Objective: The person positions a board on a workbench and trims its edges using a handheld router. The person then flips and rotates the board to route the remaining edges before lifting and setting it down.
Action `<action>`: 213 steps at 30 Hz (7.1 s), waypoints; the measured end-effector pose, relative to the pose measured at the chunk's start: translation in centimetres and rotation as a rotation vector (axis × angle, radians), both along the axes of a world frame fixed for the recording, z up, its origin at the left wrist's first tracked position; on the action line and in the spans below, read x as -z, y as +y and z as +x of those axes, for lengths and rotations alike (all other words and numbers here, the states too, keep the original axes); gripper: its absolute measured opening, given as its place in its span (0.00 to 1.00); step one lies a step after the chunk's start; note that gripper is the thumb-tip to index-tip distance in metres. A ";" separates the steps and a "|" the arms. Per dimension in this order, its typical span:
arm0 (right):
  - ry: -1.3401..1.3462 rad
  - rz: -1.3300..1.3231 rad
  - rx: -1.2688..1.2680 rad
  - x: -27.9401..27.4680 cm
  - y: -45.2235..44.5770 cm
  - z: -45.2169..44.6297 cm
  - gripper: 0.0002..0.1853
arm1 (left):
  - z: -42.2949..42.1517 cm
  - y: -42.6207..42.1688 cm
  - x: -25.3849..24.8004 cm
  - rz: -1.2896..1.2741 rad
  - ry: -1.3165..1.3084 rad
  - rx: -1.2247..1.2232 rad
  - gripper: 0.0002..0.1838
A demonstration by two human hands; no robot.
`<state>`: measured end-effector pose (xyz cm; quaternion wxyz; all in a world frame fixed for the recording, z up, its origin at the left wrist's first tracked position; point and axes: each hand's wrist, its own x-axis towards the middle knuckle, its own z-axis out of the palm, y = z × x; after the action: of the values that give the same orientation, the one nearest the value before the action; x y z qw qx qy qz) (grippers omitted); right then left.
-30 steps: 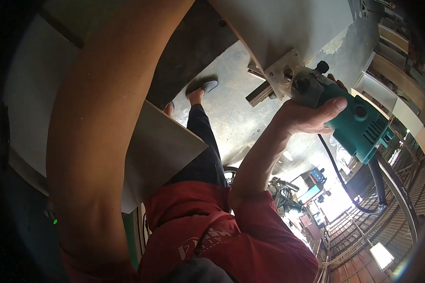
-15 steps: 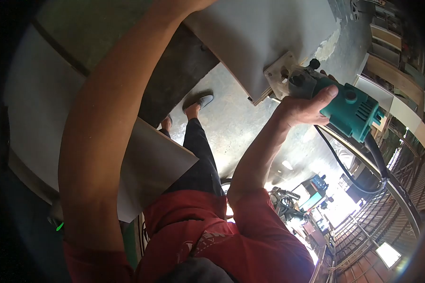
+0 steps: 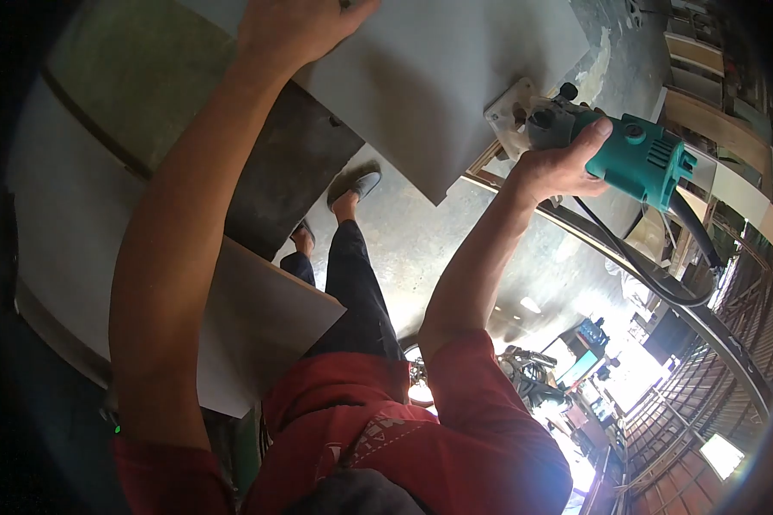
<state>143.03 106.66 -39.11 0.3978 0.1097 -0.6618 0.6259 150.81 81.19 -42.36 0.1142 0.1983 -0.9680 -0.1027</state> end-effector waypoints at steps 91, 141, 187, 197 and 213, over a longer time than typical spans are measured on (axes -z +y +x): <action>-0.577 0.028 -0.444 -8.0 23.8 36.8 0.23 | 47.3 24.8 -34.6 2.176 1.119 1.315 0.28; -0.572 -0.114 -0.308 -9.1 29.7 44.4 0.23 | 53.5 32.8 -35.8 2.453 1.040 1.576 0.23; -0.365 0.033 -0.303 -4.5 16.9 33.0 0.28 | 21.1 4.3 3.9 -0.185 0.105 -0.275 0.41; -0.124 0.156 -0.173 -1.5 10.6 31.2 0.22 | 20.4 6.5 -0.5 -0.035 -0.121 -0.355 0.41; -0.142 0.061 -0.179 -0.5 7.0 30.3 0.27 | 21.3 7.3 -0.5 -0.064 0.012 -0.340 0.41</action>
<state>173.30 113.64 -38.64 0.2888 0.1360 -0.6947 0.6446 172.15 88.47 -41.85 0.1421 0.3551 -0.9225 -0.0523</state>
